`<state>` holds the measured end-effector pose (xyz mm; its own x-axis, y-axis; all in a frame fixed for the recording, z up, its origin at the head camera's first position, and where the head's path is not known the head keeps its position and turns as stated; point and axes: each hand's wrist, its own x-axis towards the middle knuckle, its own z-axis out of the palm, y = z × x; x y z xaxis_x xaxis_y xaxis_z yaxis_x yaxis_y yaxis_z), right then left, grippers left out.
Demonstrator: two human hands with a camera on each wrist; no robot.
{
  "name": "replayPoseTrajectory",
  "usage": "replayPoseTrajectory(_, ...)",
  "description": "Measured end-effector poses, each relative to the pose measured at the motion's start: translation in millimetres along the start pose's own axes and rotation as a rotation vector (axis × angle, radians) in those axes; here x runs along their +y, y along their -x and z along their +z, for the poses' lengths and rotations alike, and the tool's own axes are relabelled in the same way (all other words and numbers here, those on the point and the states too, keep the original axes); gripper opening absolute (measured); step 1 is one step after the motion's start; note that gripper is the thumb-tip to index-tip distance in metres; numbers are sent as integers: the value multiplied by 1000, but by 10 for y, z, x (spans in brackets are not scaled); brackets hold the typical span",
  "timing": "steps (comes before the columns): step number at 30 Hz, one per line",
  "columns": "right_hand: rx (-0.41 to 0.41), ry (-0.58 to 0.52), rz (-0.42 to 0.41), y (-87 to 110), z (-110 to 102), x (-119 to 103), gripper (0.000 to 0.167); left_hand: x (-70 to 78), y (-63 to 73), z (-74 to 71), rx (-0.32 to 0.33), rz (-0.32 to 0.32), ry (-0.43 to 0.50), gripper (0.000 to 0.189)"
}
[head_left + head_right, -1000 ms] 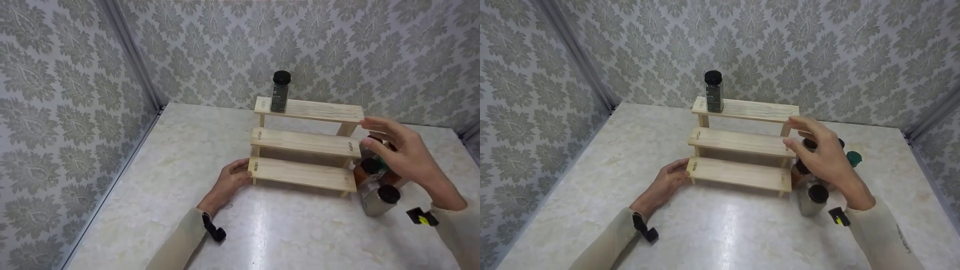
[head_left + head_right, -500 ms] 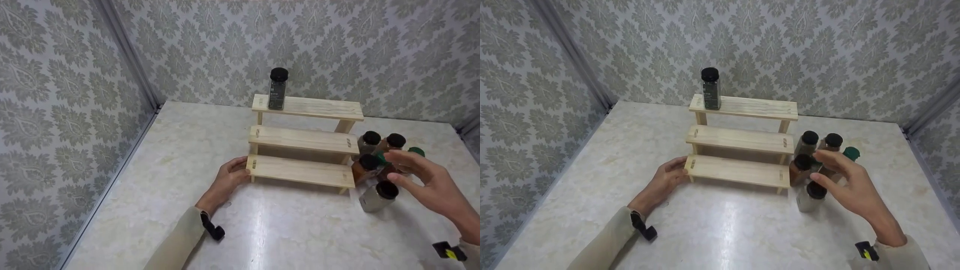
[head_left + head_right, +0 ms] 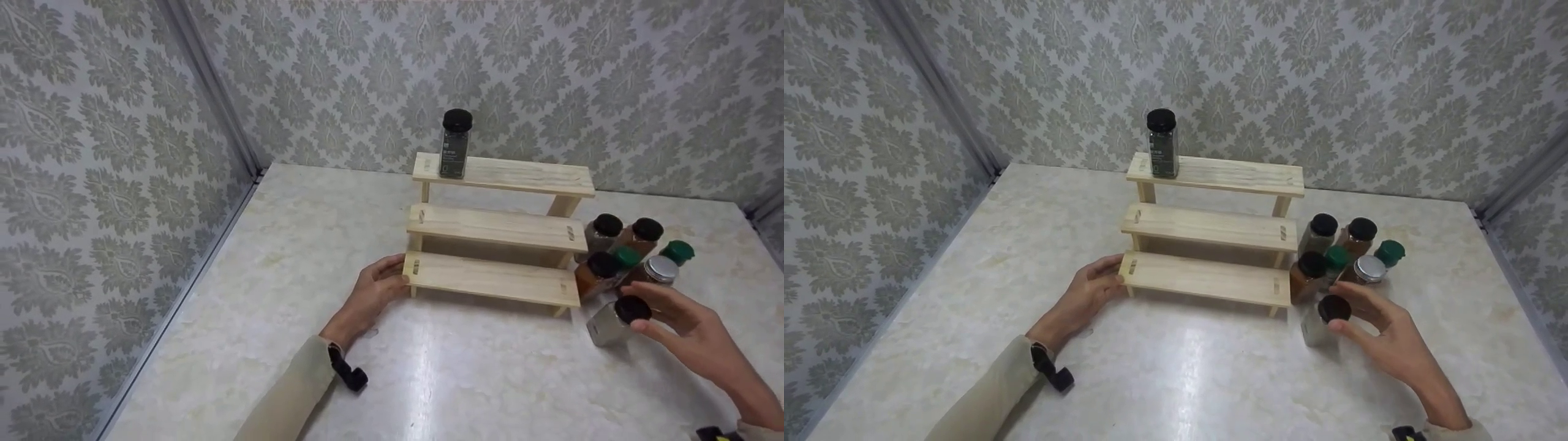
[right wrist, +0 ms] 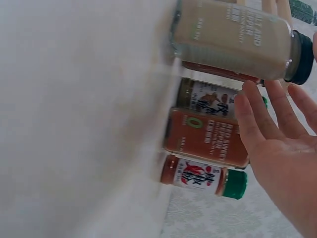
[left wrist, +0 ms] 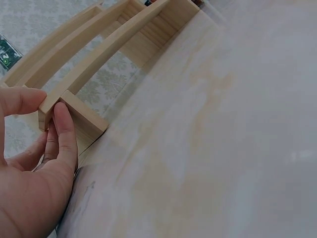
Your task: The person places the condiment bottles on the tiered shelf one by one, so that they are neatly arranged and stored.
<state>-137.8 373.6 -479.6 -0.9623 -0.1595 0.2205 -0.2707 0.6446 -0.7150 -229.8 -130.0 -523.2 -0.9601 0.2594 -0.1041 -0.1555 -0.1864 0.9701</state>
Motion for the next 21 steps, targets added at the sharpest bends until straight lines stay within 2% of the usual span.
replayPoseTrajectory(8, -6, -32, 5, 27, 61, 88, 59, -23, -18, -18, -41, -3, 32, 58)
replayPoseTrajectory(21, -2, -34, -27, 19, 62, 46, 51, -22, -11, -19, -21, -11, 28, 59)
